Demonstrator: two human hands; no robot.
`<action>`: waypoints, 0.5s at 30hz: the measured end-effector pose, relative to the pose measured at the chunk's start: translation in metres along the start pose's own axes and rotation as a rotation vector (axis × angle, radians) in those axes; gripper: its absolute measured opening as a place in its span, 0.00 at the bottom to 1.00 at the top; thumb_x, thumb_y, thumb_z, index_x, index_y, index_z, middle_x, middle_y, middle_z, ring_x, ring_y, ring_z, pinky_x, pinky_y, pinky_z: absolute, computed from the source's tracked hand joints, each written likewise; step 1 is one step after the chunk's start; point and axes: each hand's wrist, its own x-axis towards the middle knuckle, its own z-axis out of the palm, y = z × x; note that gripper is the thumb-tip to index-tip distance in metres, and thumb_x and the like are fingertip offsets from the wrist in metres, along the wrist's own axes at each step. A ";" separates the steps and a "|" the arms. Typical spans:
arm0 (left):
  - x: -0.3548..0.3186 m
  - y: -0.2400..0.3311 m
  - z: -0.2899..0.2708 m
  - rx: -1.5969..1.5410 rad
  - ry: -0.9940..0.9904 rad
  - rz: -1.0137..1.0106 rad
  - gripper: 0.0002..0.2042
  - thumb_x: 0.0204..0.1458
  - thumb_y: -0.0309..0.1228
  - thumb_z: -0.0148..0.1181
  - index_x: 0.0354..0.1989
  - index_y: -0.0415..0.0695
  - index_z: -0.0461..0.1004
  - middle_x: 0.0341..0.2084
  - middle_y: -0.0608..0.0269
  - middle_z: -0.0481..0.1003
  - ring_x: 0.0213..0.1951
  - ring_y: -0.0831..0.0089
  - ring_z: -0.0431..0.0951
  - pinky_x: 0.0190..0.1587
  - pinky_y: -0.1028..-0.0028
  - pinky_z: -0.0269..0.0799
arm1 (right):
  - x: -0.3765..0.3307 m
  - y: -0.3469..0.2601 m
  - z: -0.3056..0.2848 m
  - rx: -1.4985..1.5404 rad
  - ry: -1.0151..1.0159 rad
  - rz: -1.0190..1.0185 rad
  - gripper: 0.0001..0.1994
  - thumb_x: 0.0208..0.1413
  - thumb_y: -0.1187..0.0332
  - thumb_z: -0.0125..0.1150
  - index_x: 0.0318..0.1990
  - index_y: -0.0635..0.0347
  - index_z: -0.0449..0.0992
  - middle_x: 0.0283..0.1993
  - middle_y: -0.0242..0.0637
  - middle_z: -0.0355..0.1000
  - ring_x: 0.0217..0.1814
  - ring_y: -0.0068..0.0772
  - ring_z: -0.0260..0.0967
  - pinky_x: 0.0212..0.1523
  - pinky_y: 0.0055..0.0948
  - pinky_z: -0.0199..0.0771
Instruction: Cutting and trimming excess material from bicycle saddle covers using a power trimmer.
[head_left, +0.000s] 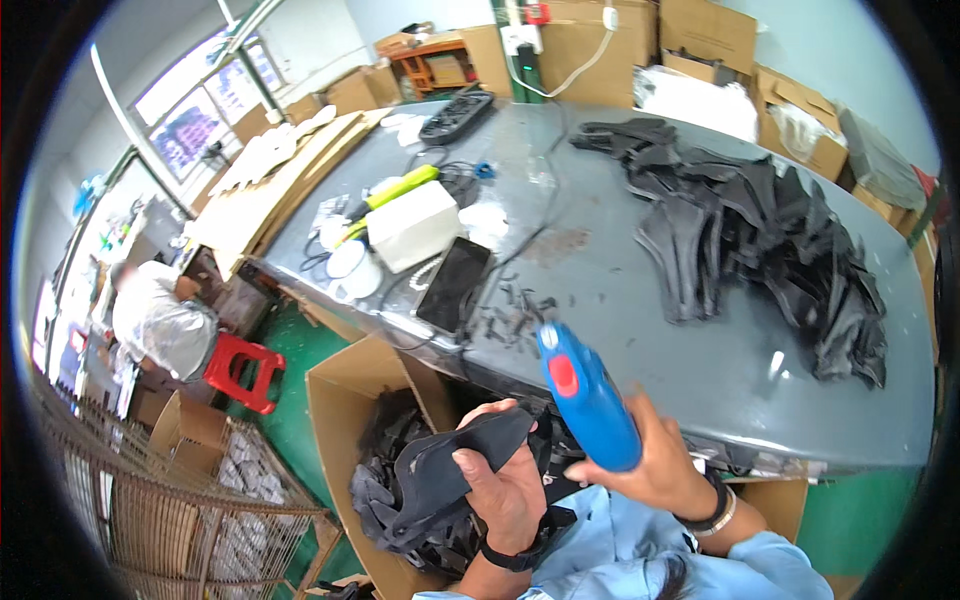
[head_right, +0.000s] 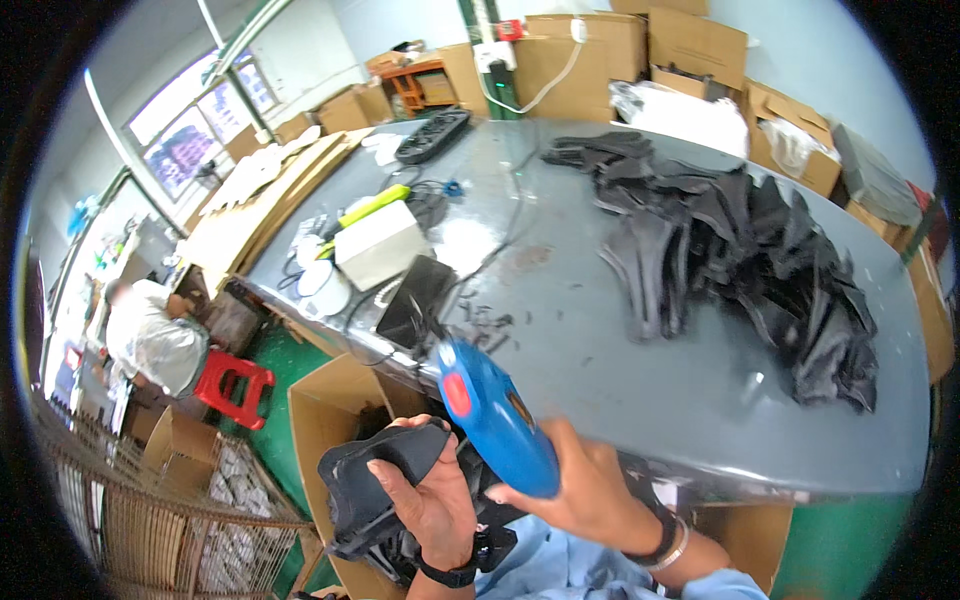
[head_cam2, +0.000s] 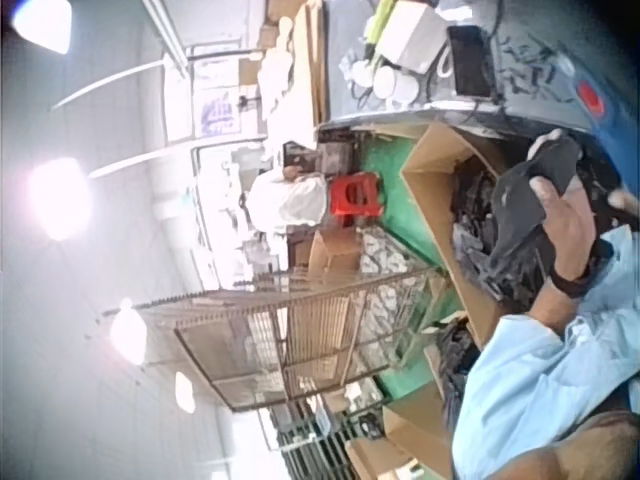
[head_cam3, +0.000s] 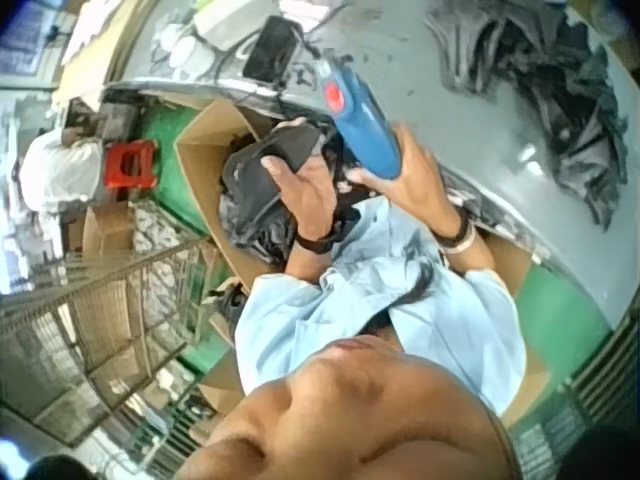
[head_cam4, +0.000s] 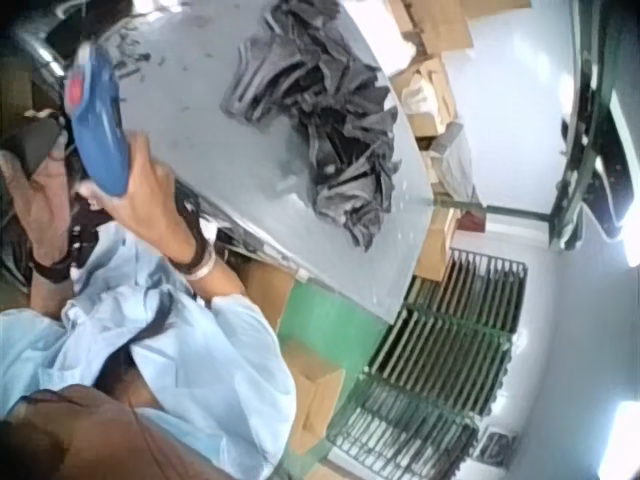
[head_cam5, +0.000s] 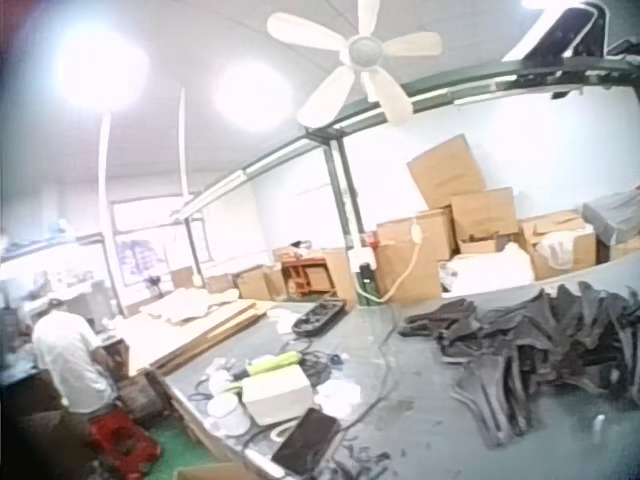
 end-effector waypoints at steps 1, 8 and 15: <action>0.003 0.003 0.000 0.015 0.007 0.028 0.26 0.56 0.52 0.46 0.50 0.41 0.62 0.45 0.57 0.68 0.49 0.66 0.68 0.55 0.67 0.63 | -0.007 0.000 0.002 -0.051 -0.038 -0.035 0.31 0.39 0.52 0.71 0.41 0.69 0.65 0.26 0.48 0.72 0.27 0.47 0.74 0.28 0.35 0.73; 0.018 0.010 0.004 -0.105 0.084 0.275 0.25 0.58 0.49 0.45 0.54 0.42 0.58 0.51 0.56 0.65 0.53 0.60 0.67 0.53 0.68 0.69 | -0.036 -0.002 0.018 -0.143 -0.153 -0.097 0.31 0.36 0.55 0.74 0.39 0.69 0.64 0.26 0.46 0.72 0.24 0.45 0.74 0.26 0.33 0.73; 0.015 0.008 0.004 0.036 0.110 0.324 0.24 0.56 0.52 0.45 0.52 0.45 0.60 0.50 0.55 0.66 0.53 0.61 0.67 0.54 0.67 0.68 | -0.031 -0.008 0.019 -0.134 -0.150 -0.151 0.28 0.37 0.58 0.74 0.38 0.70 0.66 0.24 0.46 0.72 0.23 0.44 0.73 0.25 0.32 0.73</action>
